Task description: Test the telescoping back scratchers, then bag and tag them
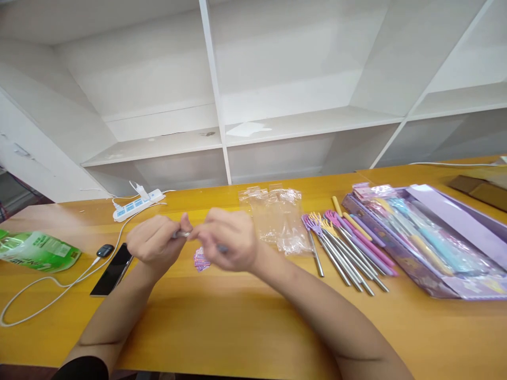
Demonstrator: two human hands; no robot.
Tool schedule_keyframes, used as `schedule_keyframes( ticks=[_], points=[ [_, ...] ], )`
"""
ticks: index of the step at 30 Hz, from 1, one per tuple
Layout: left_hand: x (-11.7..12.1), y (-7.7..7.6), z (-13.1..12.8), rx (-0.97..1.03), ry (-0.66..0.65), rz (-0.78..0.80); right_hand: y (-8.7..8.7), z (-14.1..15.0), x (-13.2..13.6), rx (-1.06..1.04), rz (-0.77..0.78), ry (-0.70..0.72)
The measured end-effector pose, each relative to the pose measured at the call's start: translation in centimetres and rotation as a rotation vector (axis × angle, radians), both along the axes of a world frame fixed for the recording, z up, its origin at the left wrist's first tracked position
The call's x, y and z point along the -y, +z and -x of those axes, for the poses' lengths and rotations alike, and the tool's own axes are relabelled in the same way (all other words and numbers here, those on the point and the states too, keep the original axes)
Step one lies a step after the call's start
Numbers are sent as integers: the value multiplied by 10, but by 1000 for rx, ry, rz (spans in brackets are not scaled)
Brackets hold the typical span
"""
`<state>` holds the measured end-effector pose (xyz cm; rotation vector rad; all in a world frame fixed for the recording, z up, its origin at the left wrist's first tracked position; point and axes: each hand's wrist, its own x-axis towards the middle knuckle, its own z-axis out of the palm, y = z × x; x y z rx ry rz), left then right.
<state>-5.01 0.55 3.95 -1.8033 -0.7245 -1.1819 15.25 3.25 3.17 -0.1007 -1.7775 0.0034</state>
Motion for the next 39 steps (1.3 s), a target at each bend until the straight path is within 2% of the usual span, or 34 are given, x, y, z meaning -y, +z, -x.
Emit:
schedule_keyframes(
  ticks=[3,5,7,12,14,19,23,27,33,36,39],
  points=[
    [2,-6,-3,-51,-187,49,-19,29,12,-34,-206,-126],
    [-2,-5,-1,-72,-198,55,-22,32,11,55,-225,-160],
    [-7,-4,2,-88,-151,68,-18,25,5,194,-161,-172],
    [-17,-1,5,-111,-56,116,2,-4,-13,554,199,-202],
    [-19,0,8,-122,16,154,6,-14,-23,612,223,-226],
    [-22,7,21,-215,155,351,12,-36,-45,609,137,-420],
    [-23,6,24,-229,207,395,14,-43,-45,679,64,-552],
    [-22,4,21,-228,210,394,13,-41,-41,750,8,-619],
    [-21,9,17,-280,218,331,15,-44,-42,689,-40,-587],
    [-25,19,31,-299,215,300,22,-59,-47,616,-48,-597],
    [-33,33,61,-259,245,243,29,-89,-60,486,-23,-651]
  ],
)
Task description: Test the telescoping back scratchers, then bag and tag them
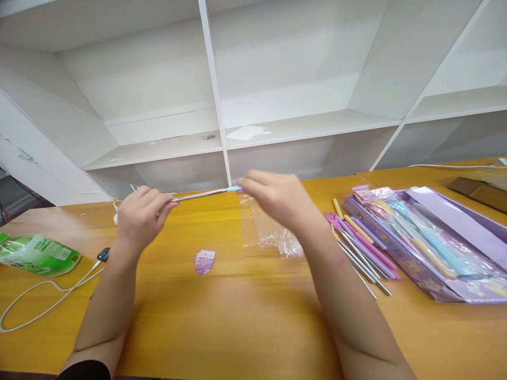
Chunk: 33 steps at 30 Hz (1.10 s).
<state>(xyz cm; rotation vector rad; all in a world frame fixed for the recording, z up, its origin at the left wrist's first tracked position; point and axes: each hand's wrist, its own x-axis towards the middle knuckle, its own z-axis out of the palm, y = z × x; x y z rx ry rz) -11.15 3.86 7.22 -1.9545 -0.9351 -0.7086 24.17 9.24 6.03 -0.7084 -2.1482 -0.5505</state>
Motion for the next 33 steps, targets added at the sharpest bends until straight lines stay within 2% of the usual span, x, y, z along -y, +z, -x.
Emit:
schedule_keyframes(
  ticks=[3,5,10,13,18,20,22,25,33],
  points=[
    [-8,9,29,37,39,-54,3,-32,-16,-133,3,-41],
    [-11,10,38,50,42,-54,4,-45,-23,-157,19,-45],
    [-9,9,38,117,51,-27,5,-42,-19,-163,27,-60],
    [-6,13,48,165,59,-52,7,-46,-17,-179,19,-60],
    [-11,20,92,219,124,-128,6,-100,-35,-367,4,-71],
    [-18,19,106,200,61,-173,4,-123,-44,-405,0,-102],
    [-26,15,113,226,75,-143,0,-138,-50,-427,5,-107],
    [-31,10,116,250,98,-99,-3,-146,-51,-442,48,-125],
    [-27,7,132,240,138,-133,4,-166,-35,-646,151,-322]
  ],
)
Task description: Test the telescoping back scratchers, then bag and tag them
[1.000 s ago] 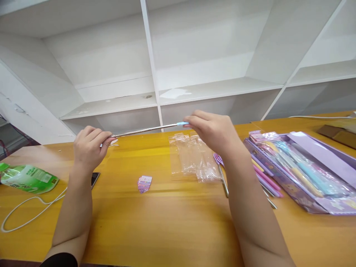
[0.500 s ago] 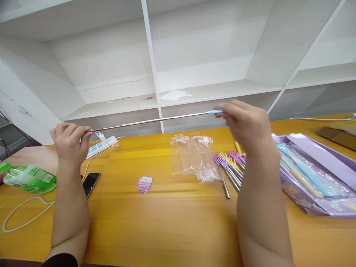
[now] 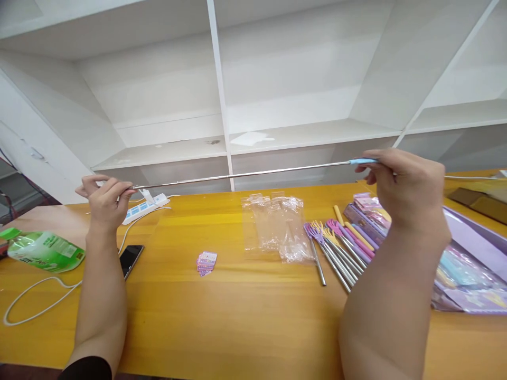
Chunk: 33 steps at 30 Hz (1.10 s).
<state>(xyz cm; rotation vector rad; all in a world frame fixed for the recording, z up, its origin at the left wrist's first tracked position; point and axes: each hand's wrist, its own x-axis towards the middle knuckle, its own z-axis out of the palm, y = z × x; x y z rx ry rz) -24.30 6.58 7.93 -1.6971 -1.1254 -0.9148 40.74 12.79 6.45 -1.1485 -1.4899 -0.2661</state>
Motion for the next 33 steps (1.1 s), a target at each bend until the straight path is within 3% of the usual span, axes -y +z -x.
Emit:
schedule_keyframes(
  ticks=[7,10,15,20,25,33],
  points=[
    [8,7,-7,57,5,-35,-6,0,-10,-117,13,38],
    [7,8,-9,174,44,-46,-6,-2,-13,-139,48,19],
    [4,10,-11,348,53,-192,-6,-2,-11,-97,-23,38],
    [17,17,-27,341,-44,-86,-10,4,-8,-65,-118,-26],
    [14,15,-43,293,-75,-59,-10,6,-11,-137,-22,-223],
    [17,17,-42,194,-159,-180,4,15,-14,-174,-42,-338]
  ],
)
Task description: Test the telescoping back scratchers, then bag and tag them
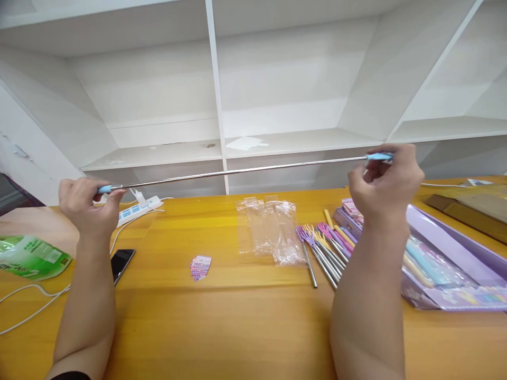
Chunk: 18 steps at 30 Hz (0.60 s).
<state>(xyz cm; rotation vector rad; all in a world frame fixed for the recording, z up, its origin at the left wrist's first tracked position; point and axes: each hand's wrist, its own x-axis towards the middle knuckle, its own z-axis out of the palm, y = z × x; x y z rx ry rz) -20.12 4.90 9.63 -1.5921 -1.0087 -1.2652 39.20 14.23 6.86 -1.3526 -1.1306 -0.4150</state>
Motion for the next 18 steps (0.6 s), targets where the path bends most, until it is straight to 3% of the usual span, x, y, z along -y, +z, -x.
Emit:
schedule_keyframes(
  ticks=[4,7,11,13,18],
  points=[
    [22,10,7,-13,26,-4,5,-3,-1,-15,-21,-42],
    [36,12,-7,-52,39,-29,6,11,5,71,-50,-32],
    [43,8,-41,-83,0,-112,3,53,17,292,-172,172],
    [44,5,-50,-65,30,-68,0,70,20,367,-218,261],
    [41,-1,-56,-20,79,-26,-6,81,18,409,-215,306]
  ],
)
